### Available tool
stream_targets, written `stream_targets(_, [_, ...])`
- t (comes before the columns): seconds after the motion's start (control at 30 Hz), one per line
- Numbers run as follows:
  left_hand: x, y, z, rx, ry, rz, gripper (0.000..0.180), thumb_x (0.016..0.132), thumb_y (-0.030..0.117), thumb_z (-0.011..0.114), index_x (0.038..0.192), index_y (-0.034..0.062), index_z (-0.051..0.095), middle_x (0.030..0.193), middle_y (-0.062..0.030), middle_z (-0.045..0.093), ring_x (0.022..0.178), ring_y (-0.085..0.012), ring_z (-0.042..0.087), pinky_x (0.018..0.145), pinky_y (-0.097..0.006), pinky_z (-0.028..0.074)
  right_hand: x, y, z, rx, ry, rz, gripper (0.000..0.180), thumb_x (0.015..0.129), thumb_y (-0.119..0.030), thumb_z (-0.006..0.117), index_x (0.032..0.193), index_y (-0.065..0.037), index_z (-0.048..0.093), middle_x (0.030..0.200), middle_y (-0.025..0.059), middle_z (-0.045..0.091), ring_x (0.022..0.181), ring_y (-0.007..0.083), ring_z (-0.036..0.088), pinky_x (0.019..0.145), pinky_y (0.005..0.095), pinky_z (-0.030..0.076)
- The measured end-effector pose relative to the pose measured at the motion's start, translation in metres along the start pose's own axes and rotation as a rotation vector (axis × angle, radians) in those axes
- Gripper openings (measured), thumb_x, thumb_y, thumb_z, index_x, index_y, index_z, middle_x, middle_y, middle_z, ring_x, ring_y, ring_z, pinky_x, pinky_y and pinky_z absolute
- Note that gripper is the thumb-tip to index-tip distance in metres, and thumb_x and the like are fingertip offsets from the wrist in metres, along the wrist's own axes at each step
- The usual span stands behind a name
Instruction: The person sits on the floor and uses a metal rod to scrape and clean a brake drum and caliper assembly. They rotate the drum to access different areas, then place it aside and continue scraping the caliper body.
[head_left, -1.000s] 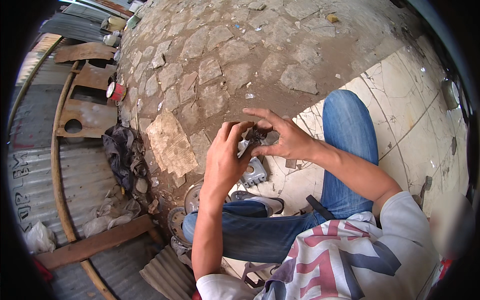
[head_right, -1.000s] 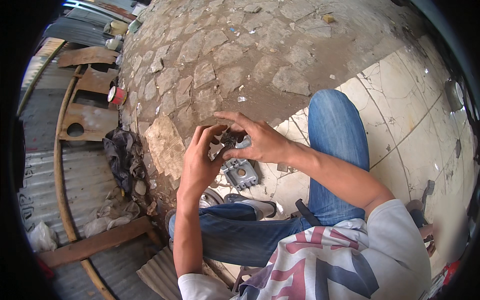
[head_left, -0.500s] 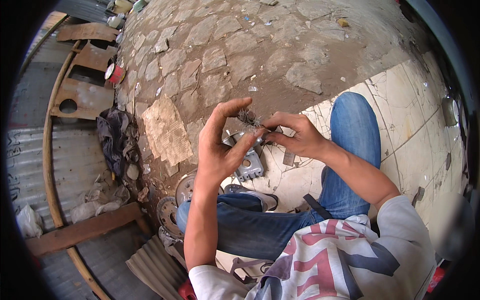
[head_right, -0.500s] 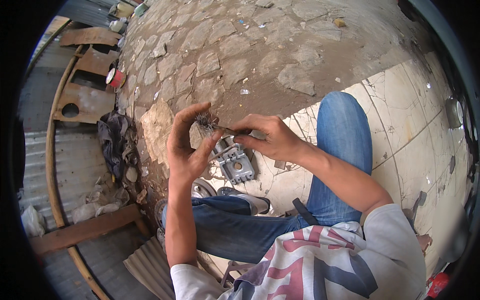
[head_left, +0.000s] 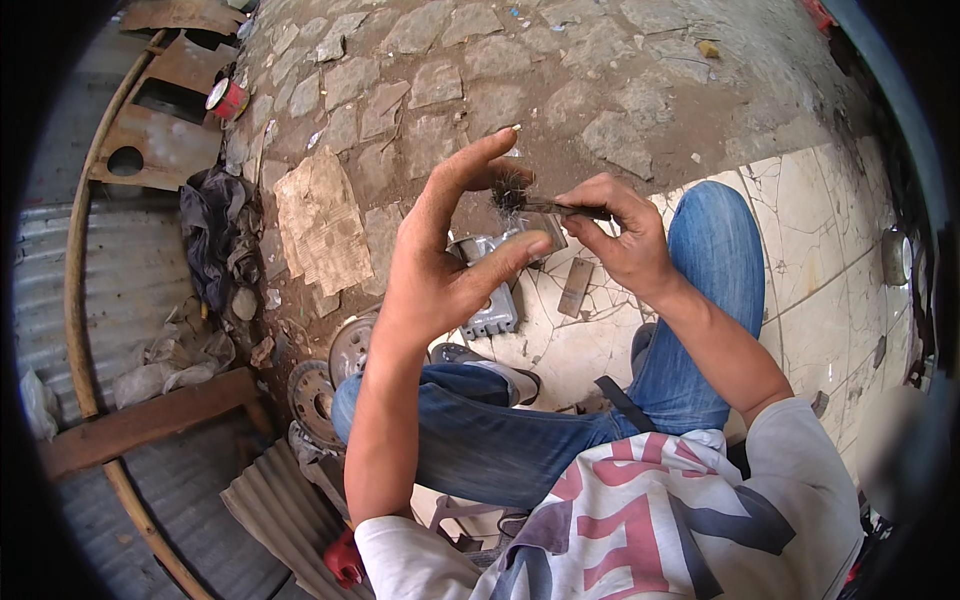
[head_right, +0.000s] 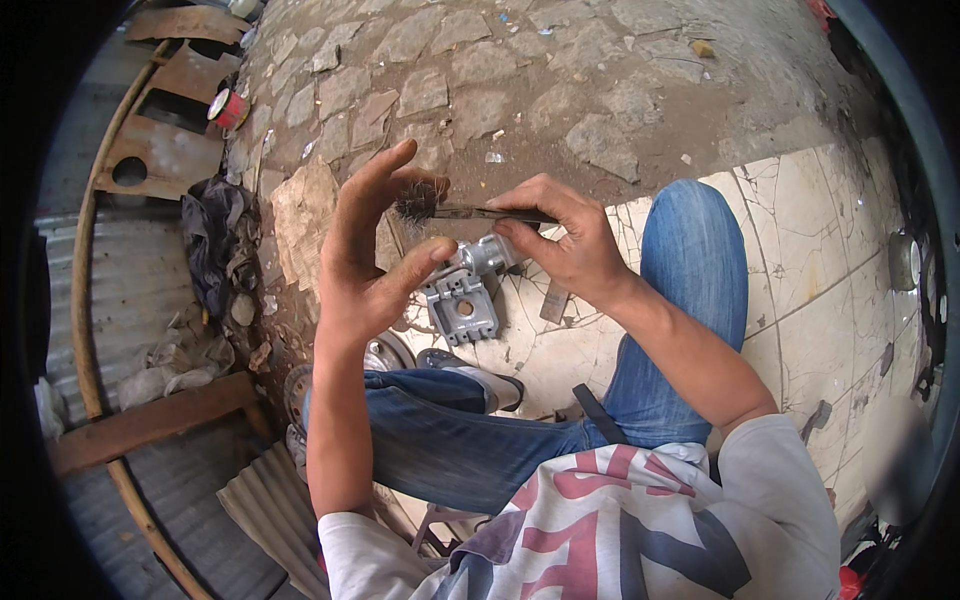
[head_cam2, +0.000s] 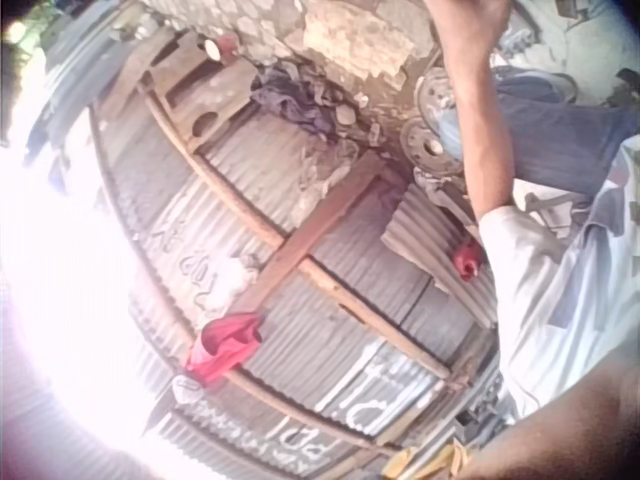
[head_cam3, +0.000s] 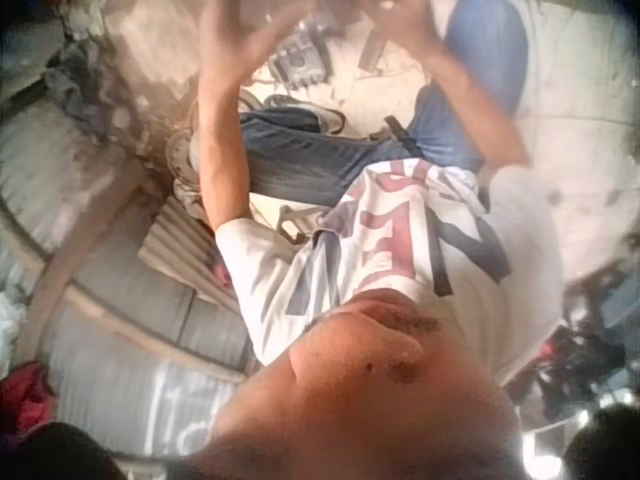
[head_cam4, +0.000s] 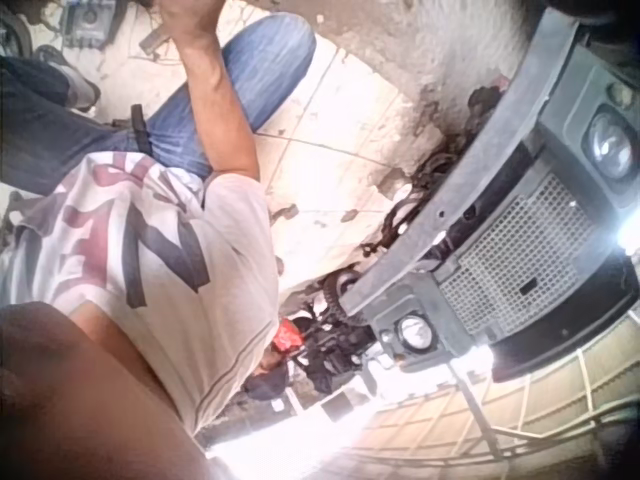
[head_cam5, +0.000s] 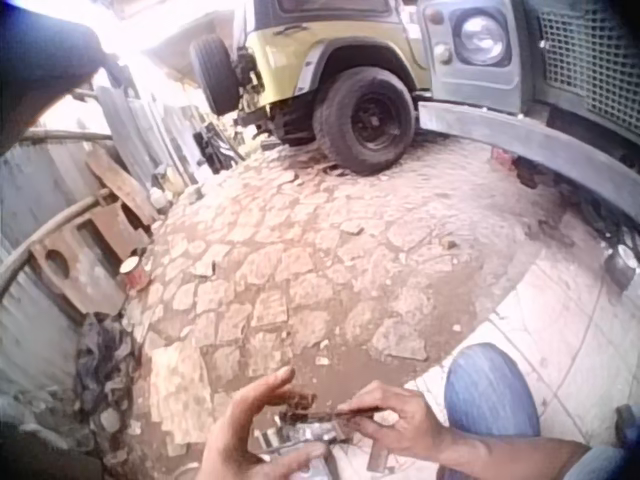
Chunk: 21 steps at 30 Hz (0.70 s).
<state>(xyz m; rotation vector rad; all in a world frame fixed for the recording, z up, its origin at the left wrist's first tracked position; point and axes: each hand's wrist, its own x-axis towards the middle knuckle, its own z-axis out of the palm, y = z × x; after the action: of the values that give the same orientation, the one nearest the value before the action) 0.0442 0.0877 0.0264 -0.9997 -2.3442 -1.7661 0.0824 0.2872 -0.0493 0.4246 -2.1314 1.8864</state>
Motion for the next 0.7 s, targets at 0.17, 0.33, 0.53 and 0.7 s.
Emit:
stream_targets(0.17, [0.0,0.0,-0.001,0.026,0.023,-0.018,0.063,0.072,0.008,0.08,0.128,0.004,0.053,0.113,-0.0104,0.064,0.105,-0.0197,0.061,0.092,-0.034,0.047,0.003,0.0,-0.001,-0.053,0.01,-0.03,0.019,0.081,-0.002,0.07,0.1,-0.003,0.067,0.094,0.0075,0.065,0.087,0.0165,0.064,0.076,0.0279,0.051])
stream_targets(0.33, [0.0,0.0,-0.002,0.093,0.083,-0.037,0.048,0.076,0.007,0.077,0.12,0.0029,0.058,0.11,-0.0115,0.065,0.102,-0.0212,0.063,0.09,-0.033,0.048,0.001,0.002,-0.004,-0.092,0.011,-0.027,0.02,0.081,-0.005,0.071,0.101,-0.002,0.067,0.093,0.0088,0.068,0.087,0.0166,0.066,0.075,0.0276,0.052])
stream_targets(0.53, [0.001,-0.008,-0.008,0.334,0.177,-0.051,0.032,0.079,0.007,0.074,0.109,0.0012,0.063,0.103,-0.0133,0.067,0.101,-0.0237,0.064,0.087,-0.032,0.05,0.004,0.0,-0.009,-0.128,0.021,-0.032,0.024,0.082,-0.009,0.072,0.105,-0.002,0.067,0.092,0.0084,0.069,0.084,0.0149,0.066,0.074,0.0275,0.052])
stream_targets(0.7, [0.001,-0.014,-0.012,0.32,0.166,-0.182,0.03,0.085,0.008,0.069,0.113,0.0,0.062,0.106,-0.0102,0.067,0.102,-0.0159,0.062,0.091,-0.03,0.046,0.005,0.004,-0.014,0.19,0.02,0.185,0.022,0.087,-0.012,0.069,0.106,-0.002,0.066,0.09,0.008,0.069,0.08,0.0124,0.064,0.072,0.0264,0.052])
